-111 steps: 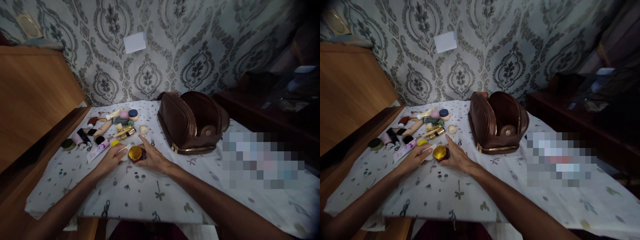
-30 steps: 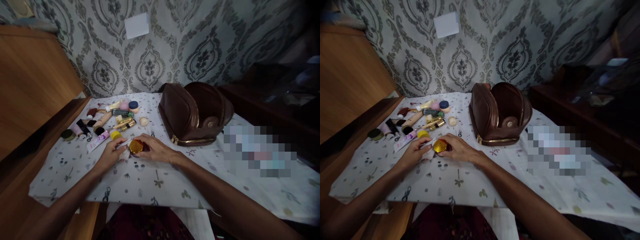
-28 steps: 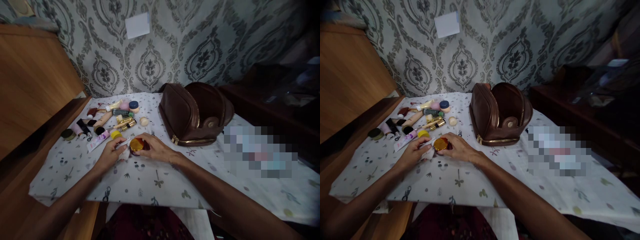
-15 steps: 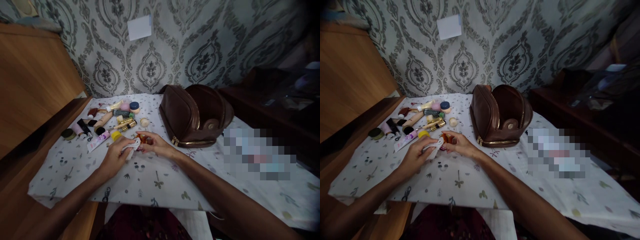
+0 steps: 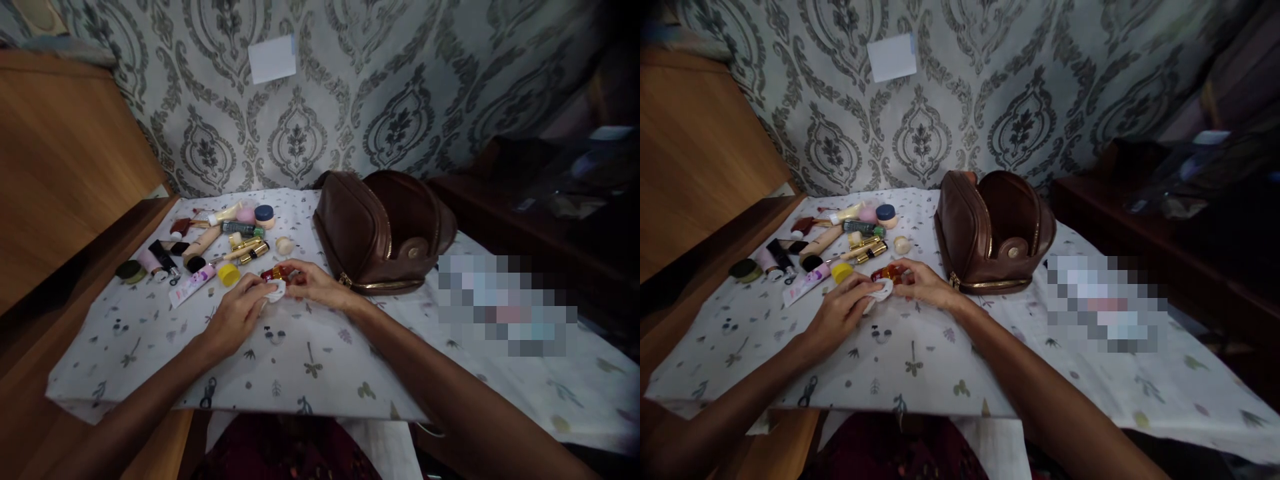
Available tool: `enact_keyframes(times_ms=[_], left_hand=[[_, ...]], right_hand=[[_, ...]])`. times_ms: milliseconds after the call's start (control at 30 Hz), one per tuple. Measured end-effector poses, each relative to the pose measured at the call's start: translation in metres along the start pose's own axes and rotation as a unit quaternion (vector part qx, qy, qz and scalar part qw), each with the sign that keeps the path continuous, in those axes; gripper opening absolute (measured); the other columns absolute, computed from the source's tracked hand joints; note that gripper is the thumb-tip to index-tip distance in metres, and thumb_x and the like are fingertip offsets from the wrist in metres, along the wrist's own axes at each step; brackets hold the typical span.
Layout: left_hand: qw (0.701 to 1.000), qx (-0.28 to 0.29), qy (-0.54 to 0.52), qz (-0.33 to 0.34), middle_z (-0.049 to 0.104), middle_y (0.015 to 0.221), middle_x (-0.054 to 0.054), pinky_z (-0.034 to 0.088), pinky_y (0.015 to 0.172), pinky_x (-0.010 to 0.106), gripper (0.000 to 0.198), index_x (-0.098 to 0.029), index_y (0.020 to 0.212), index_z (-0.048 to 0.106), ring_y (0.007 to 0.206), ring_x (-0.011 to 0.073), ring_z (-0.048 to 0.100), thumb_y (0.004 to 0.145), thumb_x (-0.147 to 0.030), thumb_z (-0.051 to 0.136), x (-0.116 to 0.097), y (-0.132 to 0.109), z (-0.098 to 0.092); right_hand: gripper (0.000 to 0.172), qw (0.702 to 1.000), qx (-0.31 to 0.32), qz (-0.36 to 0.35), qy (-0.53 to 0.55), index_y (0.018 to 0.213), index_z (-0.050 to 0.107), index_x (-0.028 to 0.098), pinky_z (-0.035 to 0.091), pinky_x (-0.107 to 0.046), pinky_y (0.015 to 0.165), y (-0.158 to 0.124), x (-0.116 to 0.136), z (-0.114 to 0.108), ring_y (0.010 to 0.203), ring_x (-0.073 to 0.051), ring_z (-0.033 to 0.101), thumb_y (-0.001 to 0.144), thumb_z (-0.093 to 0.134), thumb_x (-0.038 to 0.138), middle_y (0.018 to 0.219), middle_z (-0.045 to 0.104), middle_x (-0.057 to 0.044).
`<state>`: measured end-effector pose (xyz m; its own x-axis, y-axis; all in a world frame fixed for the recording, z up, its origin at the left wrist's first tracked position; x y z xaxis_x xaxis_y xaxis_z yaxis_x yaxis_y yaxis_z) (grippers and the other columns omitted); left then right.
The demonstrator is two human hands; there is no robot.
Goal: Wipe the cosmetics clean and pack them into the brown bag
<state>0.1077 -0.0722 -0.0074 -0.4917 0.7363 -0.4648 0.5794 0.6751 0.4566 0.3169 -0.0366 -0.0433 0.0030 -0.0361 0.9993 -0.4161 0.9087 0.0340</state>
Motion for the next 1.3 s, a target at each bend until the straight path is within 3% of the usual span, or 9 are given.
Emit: enact_keyframes(times_ms=[100,333,633,800,933,1300], left_hand=[[1.000,-0.023,0.005,-0.008,0.061,0.101,0.006,0.051,0.083,0.033,0.032,-0.023,0.117,0.068,0.095,0.0198,0.059,0.095,-0.016,0.045,0.004,0.004,-0.004],[0.995,-0.046,-0.031,-0.082,0.069,0.101,0.007,0.048,0.092,0.038,0.026,-0.019,0.105,0.071,0.098,0.0227,0.062,0.090,-0.020,0.050,0.031,0.018,-0.007],[0.969,-0.040,-0.162,-0.181,0.072,0.107,0.010,0.048,0.095,0.039,0.027,-0.015,0.102,0.073,0.103,0.0247,0.064,0.081,-0.023,0.057,0.060,0.019,0.010],[0.960,-0.022,-0.184,-0.212,0.073,0.103,0.009,0.054,0.076,0.032,0.031,-0.015,0.104,0.073,0.088,0.0218,0.066,0.080,-0.029,0.057,0.060,0.017,0.012],[0.946,-0.009,-0.210,-0.246,0.073,0.101,0.008,0.051,0.058,0.025,0.034,-0.016,0.107,0.072,0.082,0.0213,0.066,0.080,-0.034,0.059,0.056,0.016,0.012],[0.929,0.009,-0.264,-0.258,0.074,0.094,0.007,0.050,0.059,0.026,0.033,-0.016,0.105,0.073,0.076,0.0204,0.065,0.078,-0.034,0.064,0.058,0.014,0.015]], right_hand=[[0.060,1.000,0.008,0.001,-0.014,0.119,0.060,0.020,0.047,-0.021,0.055,-0.002,0.003,-0.001,0.064,-0.009,0.053,0.065,0.083,0.029,0.094,0.065,0.000],[0.062,0.998,0.052,-0.012,0.020,0.118,0.061,0.021,0.051,-0.028,0.076,-0.003,0.007,-0.001,0.079,-0.011,0.060,0.061,0.084,0.023,0.101,0.066,0.000],[0.055,0.999,0.034,0.010,0.017,0.112,0.063,0.021,0.052,-0.030,0.077,-0.005,0.012,0.000,0.077,-0.012,0.062,0.062,0.086,0.023,0.093,0.065,0.002],[0.057,0.998,0.061,0.008,0.028,0.116,0.063,0.021,0.050,-0.027,0.073,-0.005,0.009,0.000,0.074,-0.012,0.061,0.064,0.086,0.024,0.089,0.066,0.002],[0.056,0.996,0.060,0.000,0.063,0.114,0.063,0.021,0.049,-0.024,0.072,-0.004,0.006,0.001,0.076,-0.011,0.063,0.064,0.087,0.027,0.093,0.067,0.002],[0.052,0.984,0.003,-0.014,0.178,0.108,0.063,0.024,0.057,-0.036,0.087,0.000,0.000,0.011,0.091,-0.017,0.067,0.063,0.089,0.032,0.103,0.065,-0.001]])
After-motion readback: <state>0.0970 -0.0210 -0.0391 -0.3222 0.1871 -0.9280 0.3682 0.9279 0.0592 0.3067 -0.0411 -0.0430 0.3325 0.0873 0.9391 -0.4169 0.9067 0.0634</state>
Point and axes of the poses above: each hand's wrist, its own y-axis towards the middle knuckle, its own z-axis out of the palm, x = y × z, the point moved 1 cm from there along y, towards the middle knuckle
